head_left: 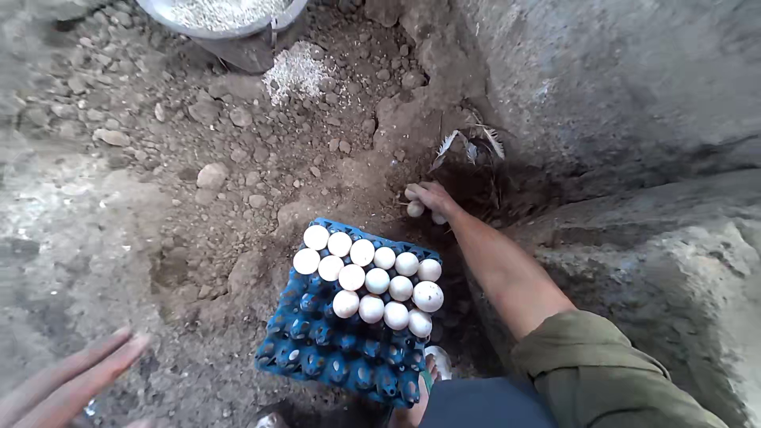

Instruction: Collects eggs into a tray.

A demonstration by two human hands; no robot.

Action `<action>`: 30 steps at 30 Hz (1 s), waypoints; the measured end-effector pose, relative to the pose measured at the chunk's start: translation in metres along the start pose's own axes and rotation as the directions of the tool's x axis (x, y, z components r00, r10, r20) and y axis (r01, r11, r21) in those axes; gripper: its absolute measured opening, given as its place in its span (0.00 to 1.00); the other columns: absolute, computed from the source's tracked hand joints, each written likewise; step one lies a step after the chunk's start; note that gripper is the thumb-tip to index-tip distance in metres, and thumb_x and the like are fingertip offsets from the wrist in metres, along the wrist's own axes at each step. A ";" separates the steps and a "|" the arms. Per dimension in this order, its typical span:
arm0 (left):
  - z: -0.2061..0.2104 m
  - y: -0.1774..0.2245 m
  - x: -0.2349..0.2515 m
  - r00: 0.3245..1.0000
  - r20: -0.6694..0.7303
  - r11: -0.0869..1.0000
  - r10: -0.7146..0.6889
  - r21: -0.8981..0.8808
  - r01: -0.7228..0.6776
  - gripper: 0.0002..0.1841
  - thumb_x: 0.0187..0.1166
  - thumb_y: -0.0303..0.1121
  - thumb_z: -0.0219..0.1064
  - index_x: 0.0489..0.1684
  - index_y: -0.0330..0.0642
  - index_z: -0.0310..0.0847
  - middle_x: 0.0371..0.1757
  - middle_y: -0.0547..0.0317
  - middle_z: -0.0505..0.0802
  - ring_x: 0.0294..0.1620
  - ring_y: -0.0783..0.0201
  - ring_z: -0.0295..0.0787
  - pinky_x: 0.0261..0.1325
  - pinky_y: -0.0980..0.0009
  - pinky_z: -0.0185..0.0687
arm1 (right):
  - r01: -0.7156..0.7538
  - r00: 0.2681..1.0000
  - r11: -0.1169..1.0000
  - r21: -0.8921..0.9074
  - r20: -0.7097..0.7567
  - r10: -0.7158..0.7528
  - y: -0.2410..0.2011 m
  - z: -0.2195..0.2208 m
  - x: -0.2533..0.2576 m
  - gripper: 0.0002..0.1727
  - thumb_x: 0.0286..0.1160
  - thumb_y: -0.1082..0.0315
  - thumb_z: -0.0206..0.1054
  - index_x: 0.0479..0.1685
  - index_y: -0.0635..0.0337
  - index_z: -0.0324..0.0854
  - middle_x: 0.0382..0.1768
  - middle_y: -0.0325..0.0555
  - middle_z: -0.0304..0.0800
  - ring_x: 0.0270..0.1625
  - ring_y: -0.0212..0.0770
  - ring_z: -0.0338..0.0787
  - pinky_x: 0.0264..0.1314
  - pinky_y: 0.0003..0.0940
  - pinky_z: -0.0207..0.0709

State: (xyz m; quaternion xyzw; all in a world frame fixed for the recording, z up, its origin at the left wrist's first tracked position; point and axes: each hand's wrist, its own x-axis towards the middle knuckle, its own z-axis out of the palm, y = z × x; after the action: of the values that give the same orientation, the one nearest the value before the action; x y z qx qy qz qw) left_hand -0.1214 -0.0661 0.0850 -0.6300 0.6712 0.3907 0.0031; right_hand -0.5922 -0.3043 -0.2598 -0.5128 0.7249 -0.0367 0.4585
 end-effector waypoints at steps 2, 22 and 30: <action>0.000 0.007 0.022 0.995 0.081 0.995 0.054 0.079 -0.061 0.38 0.79 0.50 0.67 0.83 0.30 0.69 0.82 0.28 0.73 0.84 0.36 0.70 0.85 0.44 0.63 | -0.018 0.996 0.999 0.031 0.086 0.015 -0.006 0.002 -0.012 0.42 0.85 0.28 0.42 0.69 0.53 0.86 0.70 0.56 0.87 0.76 0.56 0.82 0.79 0.67 0.70; 0.263 0.187 0.472 0.874 0.423 0.904 0.241 0.229 -0.360 0.25 0.94 0.42 0.49 0.89 0.52 0.65 0.90 0.44 0.65 0.88 0.38 0.62 0.84 0.38 0.61 | -0.019 0.996 0.987 -0.158 0.081 0.032 0.006 0.011 -0.086 0.40 0.72 0.56 0.73 0.88 0.46 0.66 0.86 0.58 0.66 0.77 0.68 0.77 0.70 0.71 0.74; 0.299 0.212 0.518 0.904 0.332 0.864 0.269 0.331 -0.379 0.37 0.85 0.45 0.66 0.94 0.58 0.54 0.96 0.43 0.49 0.87 0.26 0.55 0.72 0.29 0.70 | -0.023 0.987 0.986 0.167 -0.152 0.049 0.033 0.012 -0.139 0.34 0.82 0.59 0.67 0.86 0.59 0.64 0.81 0.58 0.74 0.77 0.55 0.80 0.79 0.53 0.74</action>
State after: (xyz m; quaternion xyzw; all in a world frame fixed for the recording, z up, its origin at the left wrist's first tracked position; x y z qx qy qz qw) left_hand -0.5540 -0.3665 -0.2694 -0.4334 0.8249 0.3283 0.1543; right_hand -0.5995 -0.1759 -0.1968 -0.4555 0.7622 -0.1281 0.4418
